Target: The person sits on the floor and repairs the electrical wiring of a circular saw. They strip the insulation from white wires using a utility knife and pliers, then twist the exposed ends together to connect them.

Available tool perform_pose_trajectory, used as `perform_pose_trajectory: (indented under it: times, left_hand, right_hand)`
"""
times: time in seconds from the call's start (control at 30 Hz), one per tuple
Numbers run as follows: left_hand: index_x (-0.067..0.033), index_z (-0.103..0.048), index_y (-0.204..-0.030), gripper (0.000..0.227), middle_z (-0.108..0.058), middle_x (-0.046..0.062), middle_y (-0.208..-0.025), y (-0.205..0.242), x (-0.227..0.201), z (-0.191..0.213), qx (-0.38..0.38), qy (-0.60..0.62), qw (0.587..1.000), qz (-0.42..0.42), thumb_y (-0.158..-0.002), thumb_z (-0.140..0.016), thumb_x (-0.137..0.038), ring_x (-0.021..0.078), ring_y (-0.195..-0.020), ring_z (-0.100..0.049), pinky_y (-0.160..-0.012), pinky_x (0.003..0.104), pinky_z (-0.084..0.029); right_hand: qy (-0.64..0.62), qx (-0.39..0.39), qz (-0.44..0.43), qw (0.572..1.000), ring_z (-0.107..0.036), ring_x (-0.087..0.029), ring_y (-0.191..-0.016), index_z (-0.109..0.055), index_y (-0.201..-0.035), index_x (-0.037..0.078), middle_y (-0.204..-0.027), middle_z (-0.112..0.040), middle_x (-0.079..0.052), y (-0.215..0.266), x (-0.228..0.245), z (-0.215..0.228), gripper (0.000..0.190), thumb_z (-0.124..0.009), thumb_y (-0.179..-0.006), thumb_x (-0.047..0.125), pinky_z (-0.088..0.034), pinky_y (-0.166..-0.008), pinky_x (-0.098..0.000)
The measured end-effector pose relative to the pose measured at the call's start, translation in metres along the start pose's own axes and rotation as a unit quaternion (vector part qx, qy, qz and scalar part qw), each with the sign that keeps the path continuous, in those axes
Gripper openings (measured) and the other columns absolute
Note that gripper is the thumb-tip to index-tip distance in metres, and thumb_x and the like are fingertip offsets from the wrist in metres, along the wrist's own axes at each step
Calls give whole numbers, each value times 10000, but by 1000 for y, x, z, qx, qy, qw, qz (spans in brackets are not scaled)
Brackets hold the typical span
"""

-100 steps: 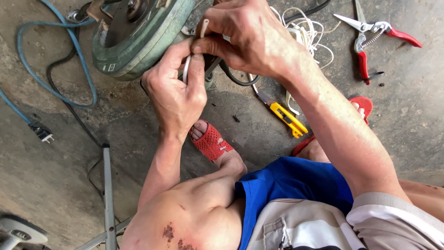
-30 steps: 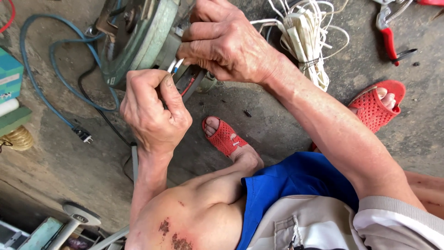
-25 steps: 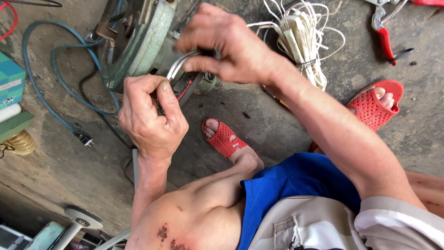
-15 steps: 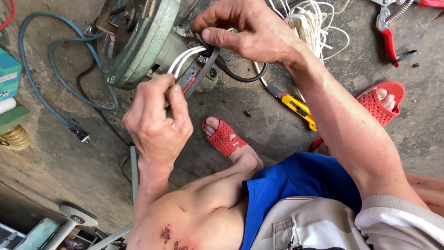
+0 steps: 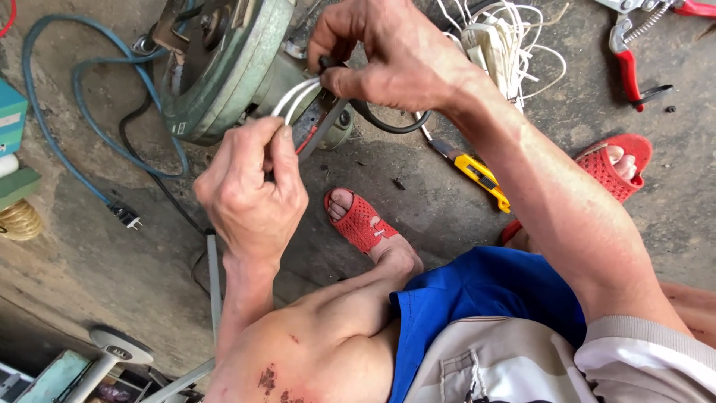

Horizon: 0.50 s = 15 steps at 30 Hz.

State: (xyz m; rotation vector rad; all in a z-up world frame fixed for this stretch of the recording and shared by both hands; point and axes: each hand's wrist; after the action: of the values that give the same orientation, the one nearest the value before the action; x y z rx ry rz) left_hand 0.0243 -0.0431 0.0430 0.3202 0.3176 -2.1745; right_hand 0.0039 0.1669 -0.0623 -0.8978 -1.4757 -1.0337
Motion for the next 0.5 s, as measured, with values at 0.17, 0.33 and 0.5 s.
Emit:
perform_pose_trajectory:
  times: [0.17,0.33,0.5]
  left_hand:
    - [12,-704,-1049,61,-675,118,-893,9,5,4,44,56,996,58,-1054,-649,-14,262,-716,-599,-652,379,-486]
    - [-9,-684,-1044,53,-665,118,-908,12,8,2,71,60,993,78,-1039,-653,-52,299,-764,-611,-718,429,-483]
    - [10,-646,-994,95,-694,124,-947,17,12,1,72,85,992,66,-1054,-612,-55,330,-817,-615,-778,435,-485]
  right_hand:
    - [78,0,97,992,-616,-149,-834,-742,-1032,73,-938,-711,-15,2,0,1,156,-710,-885,33,-458,-759,-298]
    - [60,36,85,994,-603,-145,-865,-748,-1102,63,-961,-704,-25,-1,4,5,198,-712,-910,25,-459,-783,-291]
    - [-60,58,6,996,-662,-97,-909,-631,-1212,49,-1026,-713,-33,2,8,1,281,-687,-949,-33,-515,-838,-225]
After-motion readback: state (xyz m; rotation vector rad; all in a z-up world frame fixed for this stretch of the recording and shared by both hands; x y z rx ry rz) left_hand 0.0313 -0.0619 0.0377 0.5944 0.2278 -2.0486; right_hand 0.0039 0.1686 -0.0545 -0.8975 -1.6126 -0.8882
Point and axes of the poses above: each hand's wrist, its own y-axis away from the middle knuckle, its own z-axis out of the back of the hand, x = y × z
